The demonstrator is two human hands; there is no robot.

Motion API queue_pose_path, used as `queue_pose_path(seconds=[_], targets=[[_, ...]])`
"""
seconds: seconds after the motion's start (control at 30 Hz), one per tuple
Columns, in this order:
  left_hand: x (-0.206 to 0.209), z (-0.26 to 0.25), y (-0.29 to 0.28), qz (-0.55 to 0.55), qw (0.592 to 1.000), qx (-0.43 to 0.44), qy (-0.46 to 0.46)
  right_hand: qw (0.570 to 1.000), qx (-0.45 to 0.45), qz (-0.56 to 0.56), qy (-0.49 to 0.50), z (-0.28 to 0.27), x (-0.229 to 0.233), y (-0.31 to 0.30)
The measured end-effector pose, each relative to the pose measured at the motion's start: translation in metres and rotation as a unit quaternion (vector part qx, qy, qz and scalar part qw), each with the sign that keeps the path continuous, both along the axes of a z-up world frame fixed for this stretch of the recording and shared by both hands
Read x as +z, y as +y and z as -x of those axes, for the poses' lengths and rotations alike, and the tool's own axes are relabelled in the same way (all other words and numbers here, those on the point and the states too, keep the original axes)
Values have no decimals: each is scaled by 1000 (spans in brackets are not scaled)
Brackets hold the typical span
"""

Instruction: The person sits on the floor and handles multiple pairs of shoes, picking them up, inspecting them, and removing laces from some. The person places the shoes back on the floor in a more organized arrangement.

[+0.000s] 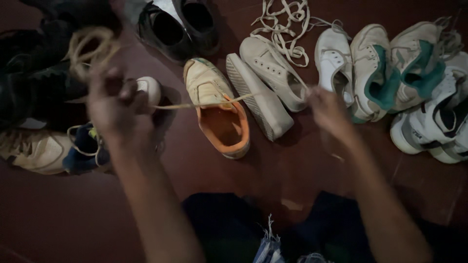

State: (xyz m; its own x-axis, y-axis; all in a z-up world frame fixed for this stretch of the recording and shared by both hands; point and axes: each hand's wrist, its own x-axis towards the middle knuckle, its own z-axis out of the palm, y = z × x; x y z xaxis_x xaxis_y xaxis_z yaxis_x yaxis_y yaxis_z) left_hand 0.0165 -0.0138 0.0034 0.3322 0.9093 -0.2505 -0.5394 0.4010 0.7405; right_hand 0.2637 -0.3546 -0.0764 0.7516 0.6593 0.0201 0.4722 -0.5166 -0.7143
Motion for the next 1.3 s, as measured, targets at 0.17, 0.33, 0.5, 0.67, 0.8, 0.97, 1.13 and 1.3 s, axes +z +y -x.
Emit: queue_pose_path(seconds=[0.17,0.33,0.5,0.67,0.8,0.97,1.13,1.3], targets=[[1,-63,-62,-360,878,-307,74,978,130,-163,-5,56,68,95],[4,-77,-71,-255,917,-307,8,947,131,-224,-190,94,108,167],[9,-60,-56,-355,869,-262,223,942,108,-207,-239,80,113,178],[15,-62,-63,-407,717,-317,469,906,193,-330,-181,79,94,177],[21,-62,-67,-394,790,-225,412,973,135,-186,-30,82,74,175],[26,-63,-63,-289,826,-236,423,985,44,-150,-73,91,24,156],[14,-70,-78,-385,715,-286,509,954,0,115,-277,66,-13,130],[11,-70,-86,-372,697,-312,527,972,-23,192,-135,37,-13,107]])
